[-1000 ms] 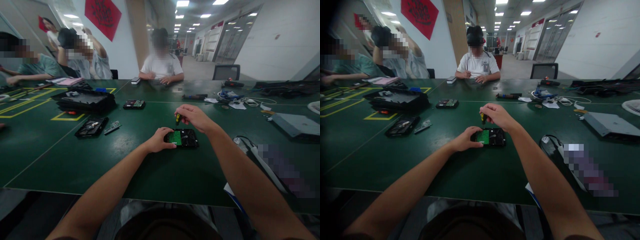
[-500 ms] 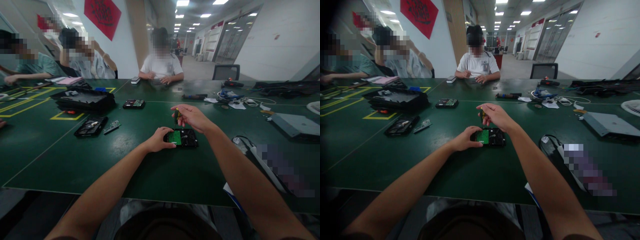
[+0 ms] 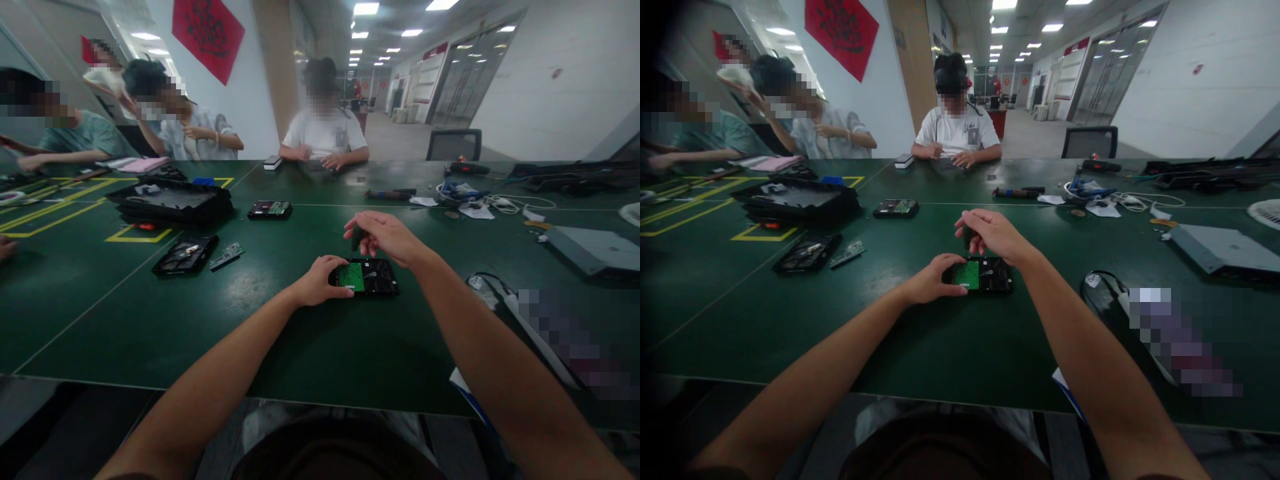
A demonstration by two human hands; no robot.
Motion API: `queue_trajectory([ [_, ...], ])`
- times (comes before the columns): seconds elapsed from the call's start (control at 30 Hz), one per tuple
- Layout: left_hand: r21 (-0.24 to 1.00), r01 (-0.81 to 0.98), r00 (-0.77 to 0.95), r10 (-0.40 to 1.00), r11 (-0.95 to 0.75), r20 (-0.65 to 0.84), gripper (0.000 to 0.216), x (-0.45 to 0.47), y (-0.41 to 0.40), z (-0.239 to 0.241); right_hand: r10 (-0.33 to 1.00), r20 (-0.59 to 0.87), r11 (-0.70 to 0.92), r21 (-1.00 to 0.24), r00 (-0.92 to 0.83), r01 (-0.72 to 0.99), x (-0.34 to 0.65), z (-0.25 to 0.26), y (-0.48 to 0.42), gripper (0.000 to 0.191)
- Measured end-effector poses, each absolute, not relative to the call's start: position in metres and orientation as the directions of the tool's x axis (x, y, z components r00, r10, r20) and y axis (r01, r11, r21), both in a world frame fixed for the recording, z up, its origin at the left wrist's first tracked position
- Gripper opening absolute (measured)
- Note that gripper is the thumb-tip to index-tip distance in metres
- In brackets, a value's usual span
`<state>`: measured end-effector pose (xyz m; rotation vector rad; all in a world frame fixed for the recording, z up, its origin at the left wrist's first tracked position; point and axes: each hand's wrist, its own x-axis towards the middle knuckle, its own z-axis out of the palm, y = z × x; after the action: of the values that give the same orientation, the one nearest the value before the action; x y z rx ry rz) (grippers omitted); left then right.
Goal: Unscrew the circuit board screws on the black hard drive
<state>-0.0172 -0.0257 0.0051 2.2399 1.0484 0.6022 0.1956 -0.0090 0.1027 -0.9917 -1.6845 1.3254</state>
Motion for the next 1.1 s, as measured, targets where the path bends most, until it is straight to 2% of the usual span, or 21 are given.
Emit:
queue_trajectory([
  [0.13,0.667,0.540,0.586,0.798,-0.513,0.140,0.081,-0.0173,-0.0258,0.0056,0.896,0.104,0.150,-0.986,-0.432,0.072,0.1955,0.1030,-0.0105,0.028],
  [0.33,0.680,0.531,0.582,0.801,-0.505,0.140,0.080,-0.0169,-0.0257,0.0058,0.914,0.158,0.238,-0.955,-0.374,0.178,0.1994,0.1009,-0.0073,0.022],
  [0.47,0.683,0.533,0.581,0.803,-0.499,0.132,0.079,-0.0170,-0.0259,0.0060,0.920,0.148,0.232,-0.952,-0.363,0.198,0.1998,0.0996,-0.0065,0.021],
  [0.77,0.679,0.525,0.587,0.796,-0.513,0.147,0.080,-0.0181,-0.0241,0.0027,0.904,0.103,0.158,-0.982,-0.416,0.100,0.1986,0.1022,-0.0074,0.029],
  [0.97,0.686,0.531,0.577,0.805,-0.498,0.138,0.080,-0.0178,-0.0245,0.0033,0.919,0.173,0.250,-0.951,-0.354,0.182,0.2018,0.1002,-0.0044,0.021],
  [1.1,0.689,0.532,0.579,0.805,-0.492,0.128,0.080,-0.0179,-0.0248,0.0045,0.928,0.165,0.231,-0.958,-0.333,0.170,0.2011,0.0989,-0.0033,0.019],
])
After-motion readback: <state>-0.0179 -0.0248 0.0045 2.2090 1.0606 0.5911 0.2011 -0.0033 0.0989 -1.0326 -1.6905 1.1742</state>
